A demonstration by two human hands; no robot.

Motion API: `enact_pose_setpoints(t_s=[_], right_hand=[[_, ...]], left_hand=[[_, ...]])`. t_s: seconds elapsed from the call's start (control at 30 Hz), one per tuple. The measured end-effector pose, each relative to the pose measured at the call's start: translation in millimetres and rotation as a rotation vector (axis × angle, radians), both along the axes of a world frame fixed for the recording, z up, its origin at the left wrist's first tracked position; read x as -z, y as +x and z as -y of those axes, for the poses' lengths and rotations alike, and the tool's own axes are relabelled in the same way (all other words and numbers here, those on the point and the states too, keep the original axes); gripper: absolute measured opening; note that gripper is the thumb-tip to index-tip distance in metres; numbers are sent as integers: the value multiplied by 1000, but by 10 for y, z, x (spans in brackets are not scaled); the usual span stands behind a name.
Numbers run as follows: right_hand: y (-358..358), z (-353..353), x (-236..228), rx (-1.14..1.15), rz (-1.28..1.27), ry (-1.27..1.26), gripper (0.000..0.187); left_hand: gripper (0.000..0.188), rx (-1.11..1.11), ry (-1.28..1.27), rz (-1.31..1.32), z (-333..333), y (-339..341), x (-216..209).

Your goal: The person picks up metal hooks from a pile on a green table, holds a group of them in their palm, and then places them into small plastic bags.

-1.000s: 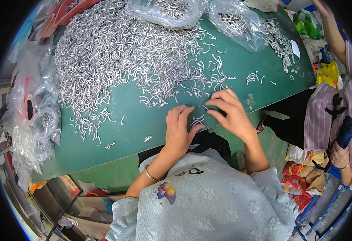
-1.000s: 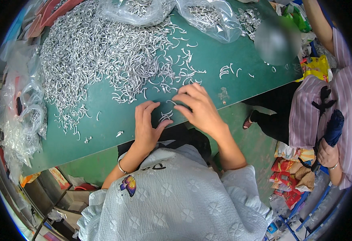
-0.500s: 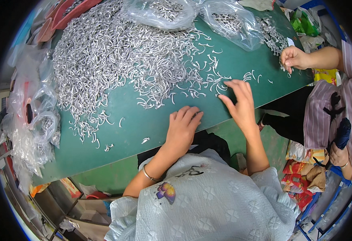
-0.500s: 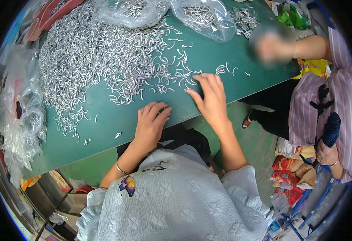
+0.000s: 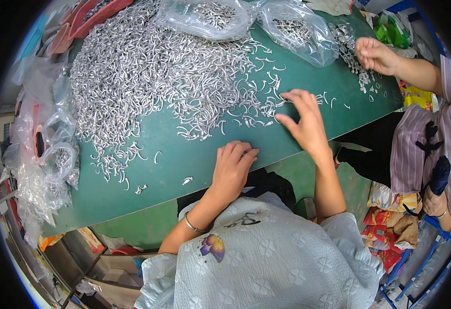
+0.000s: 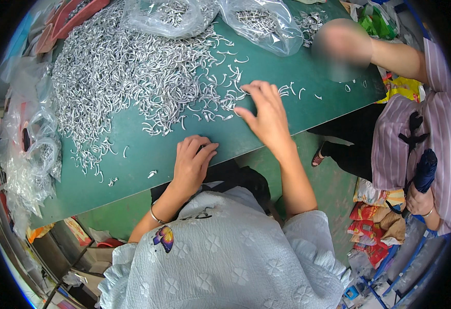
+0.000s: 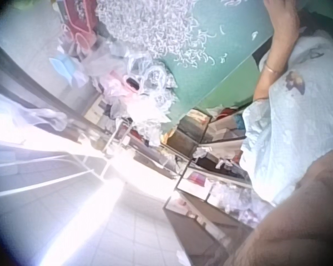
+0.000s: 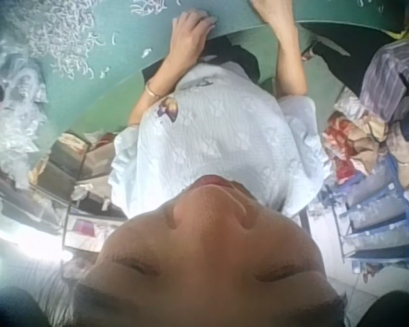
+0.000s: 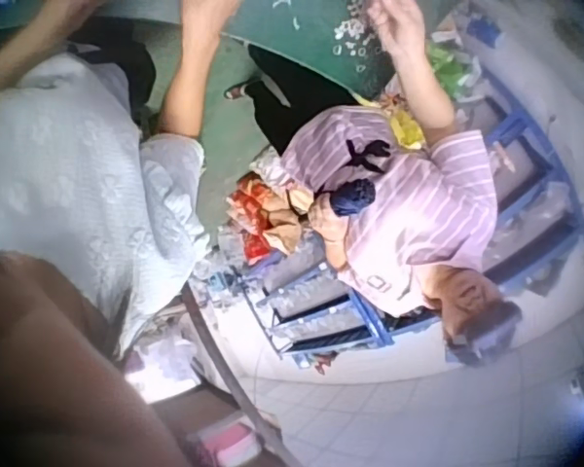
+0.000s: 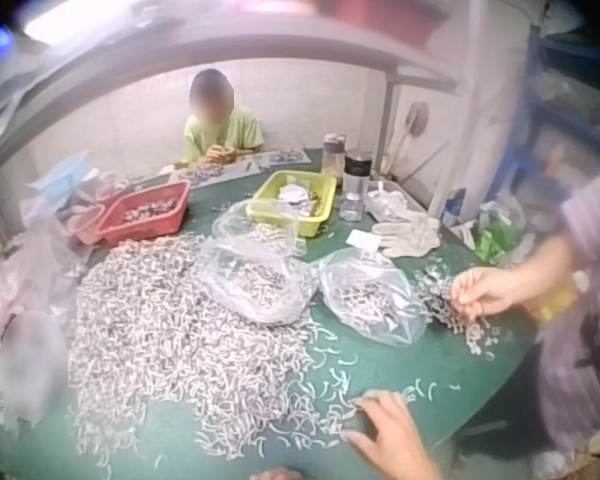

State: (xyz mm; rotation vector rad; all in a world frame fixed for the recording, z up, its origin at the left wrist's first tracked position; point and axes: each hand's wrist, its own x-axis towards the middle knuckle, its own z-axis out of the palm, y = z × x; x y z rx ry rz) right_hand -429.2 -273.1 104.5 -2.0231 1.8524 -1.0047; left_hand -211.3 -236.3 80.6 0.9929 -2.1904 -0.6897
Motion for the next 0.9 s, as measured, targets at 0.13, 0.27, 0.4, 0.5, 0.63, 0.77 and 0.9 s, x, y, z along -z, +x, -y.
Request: enact_pose_setpoints(t_s=[0.13,0.27,0.4,0.5,0.63,0.77,0.9], right_hand=[[113,-13,153,-109,106,112,27],[127,125,19,-115,516,360,24],[-22,143,67,-58,769,277,23],[-132,72,59,55,700,291,28],[-53,76,2,17,148,105,40],[-5,130,95,-56,-44,75,25],[-45,104,62,-43,48,101,21]], left_hand=[[27,13,2,-28,13,-20,-6],[27,11,26,-49,6,-9,-19],[27,7,26,-60,13,-15,-13],[27,4,27,-68,6,-9,0],[26,1,29,-69,9,-14,-13],[26,8,42,-65,8,-4,-12],[26,6,40,-75,13,-2,-12]])
